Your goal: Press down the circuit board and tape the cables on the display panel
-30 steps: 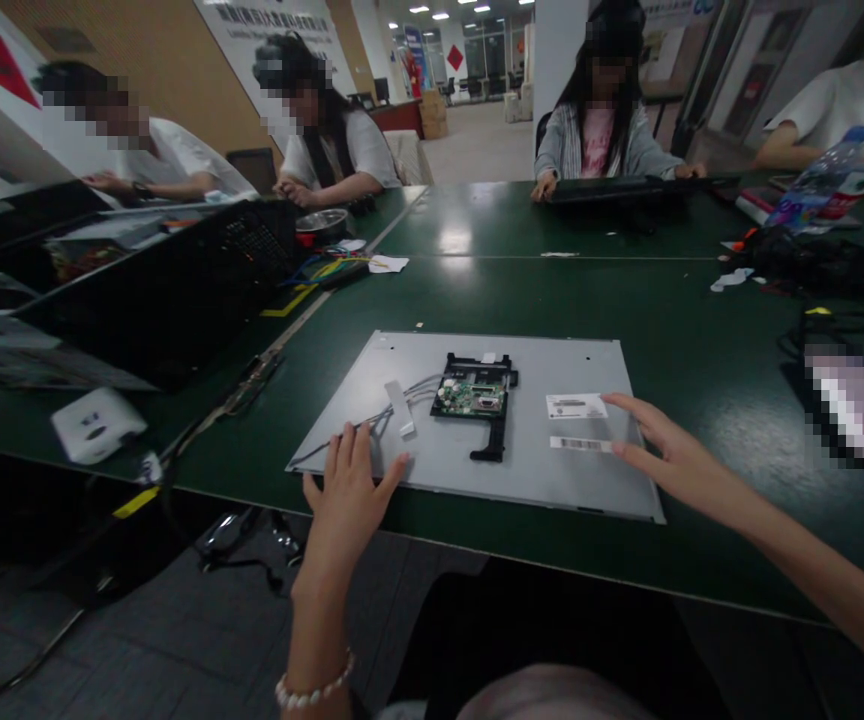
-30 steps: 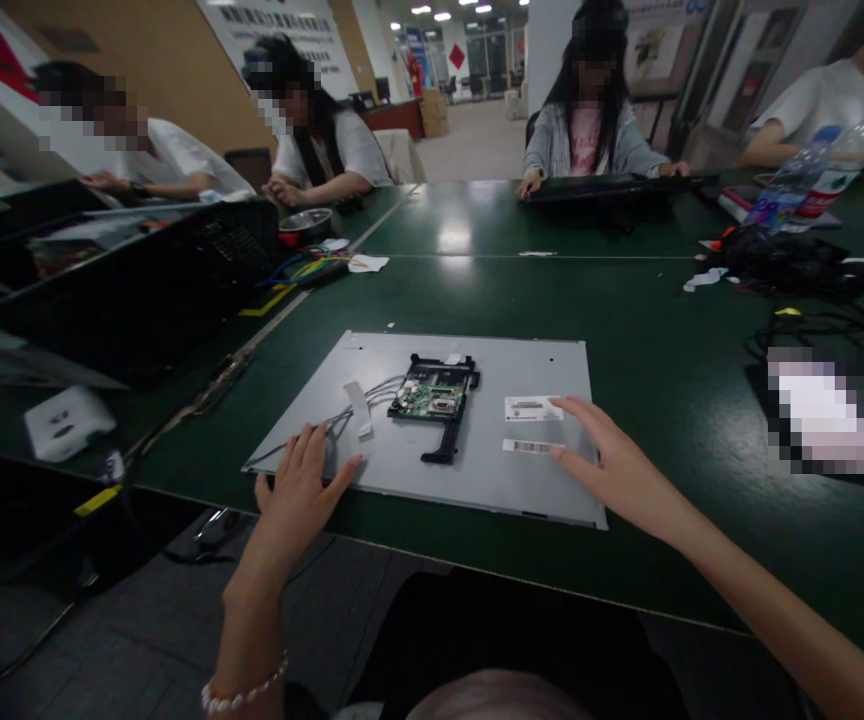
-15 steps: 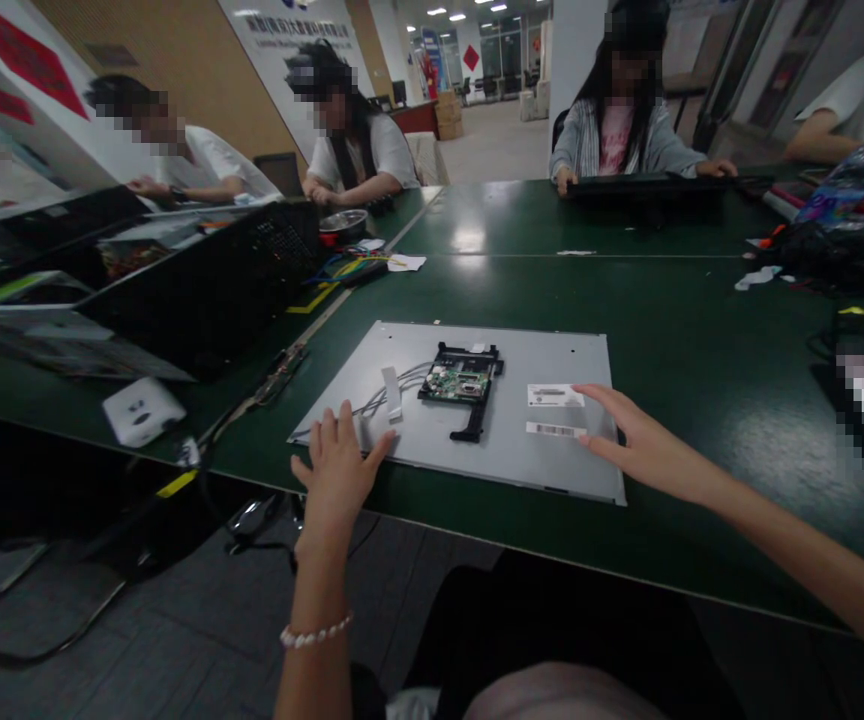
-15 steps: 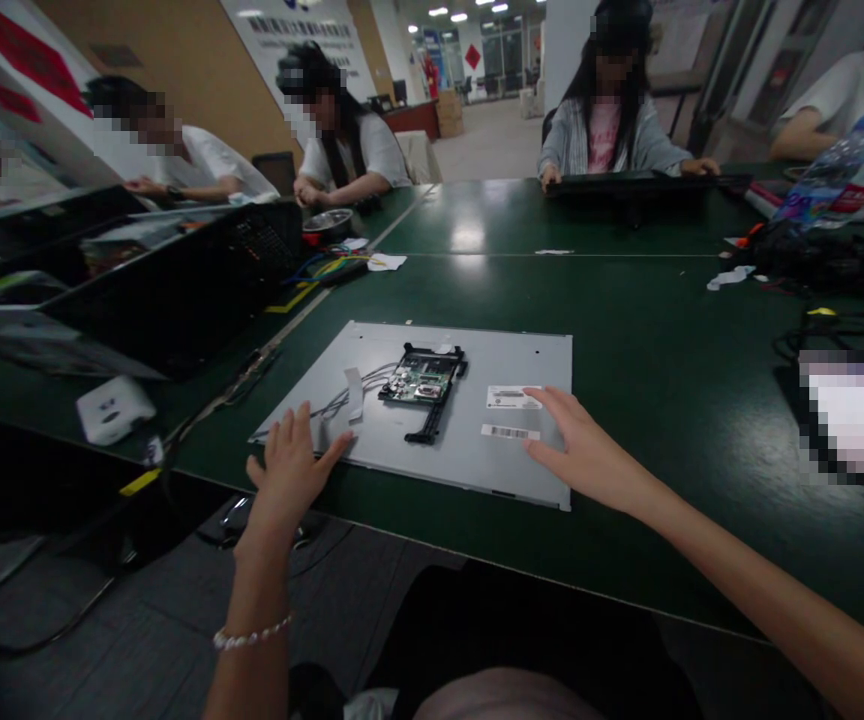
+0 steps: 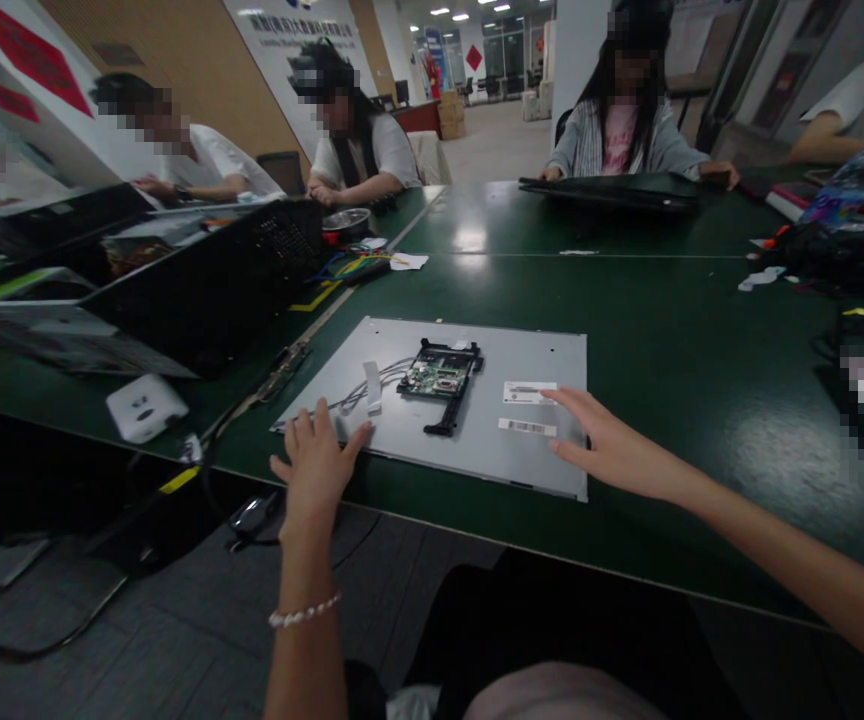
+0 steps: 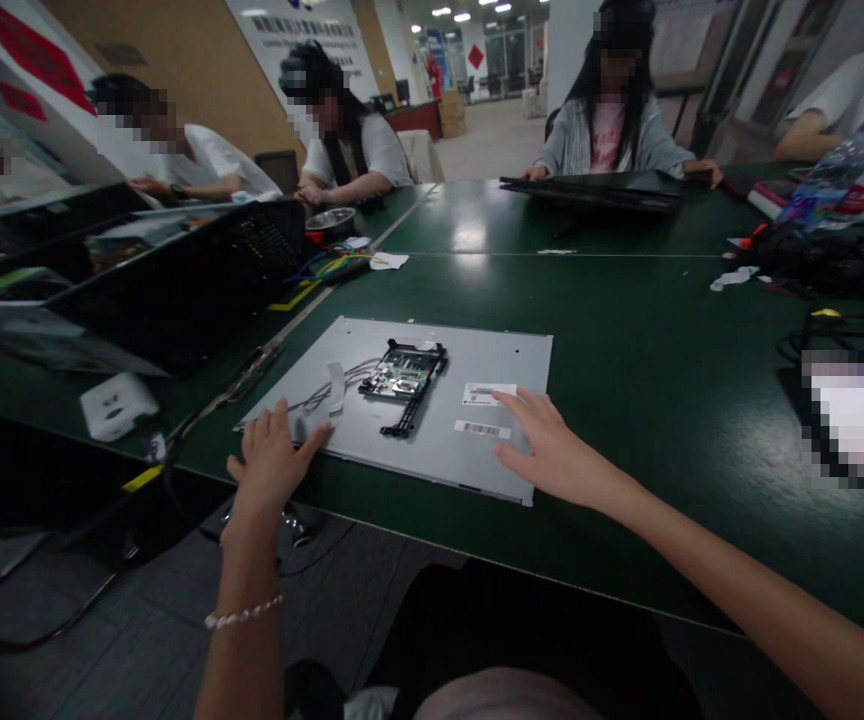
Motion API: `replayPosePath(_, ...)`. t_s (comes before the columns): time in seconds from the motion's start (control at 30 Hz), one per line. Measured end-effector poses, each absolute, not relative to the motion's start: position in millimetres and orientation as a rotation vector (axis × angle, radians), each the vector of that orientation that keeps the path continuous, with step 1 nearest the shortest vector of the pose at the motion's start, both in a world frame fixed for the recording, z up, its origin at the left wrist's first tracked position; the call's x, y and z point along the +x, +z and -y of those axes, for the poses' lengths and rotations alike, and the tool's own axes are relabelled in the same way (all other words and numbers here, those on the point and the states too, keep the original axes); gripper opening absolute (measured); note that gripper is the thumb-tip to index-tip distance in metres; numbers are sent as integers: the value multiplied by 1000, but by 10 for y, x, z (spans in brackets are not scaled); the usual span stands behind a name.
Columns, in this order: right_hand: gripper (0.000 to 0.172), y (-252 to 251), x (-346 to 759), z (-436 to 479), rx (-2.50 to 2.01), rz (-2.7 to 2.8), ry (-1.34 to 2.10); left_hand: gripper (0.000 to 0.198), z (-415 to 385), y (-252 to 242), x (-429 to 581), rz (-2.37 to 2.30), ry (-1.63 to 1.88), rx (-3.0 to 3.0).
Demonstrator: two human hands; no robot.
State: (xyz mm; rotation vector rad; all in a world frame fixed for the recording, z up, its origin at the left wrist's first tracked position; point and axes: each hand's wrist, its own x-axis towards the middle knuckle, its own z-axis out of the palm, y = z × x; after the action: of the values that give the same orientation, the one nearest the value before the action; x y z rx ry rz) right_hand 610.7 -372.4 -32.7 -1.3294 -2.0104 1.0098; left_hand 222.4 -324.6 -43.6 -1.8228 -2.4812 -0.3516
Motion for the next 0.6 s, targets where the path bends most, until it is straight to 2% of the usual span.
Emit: replayPosePath(0.6,63,-298,6066,3691,-1295,1965,1124,78,3246,-476,2235,2496,-427,-1718)
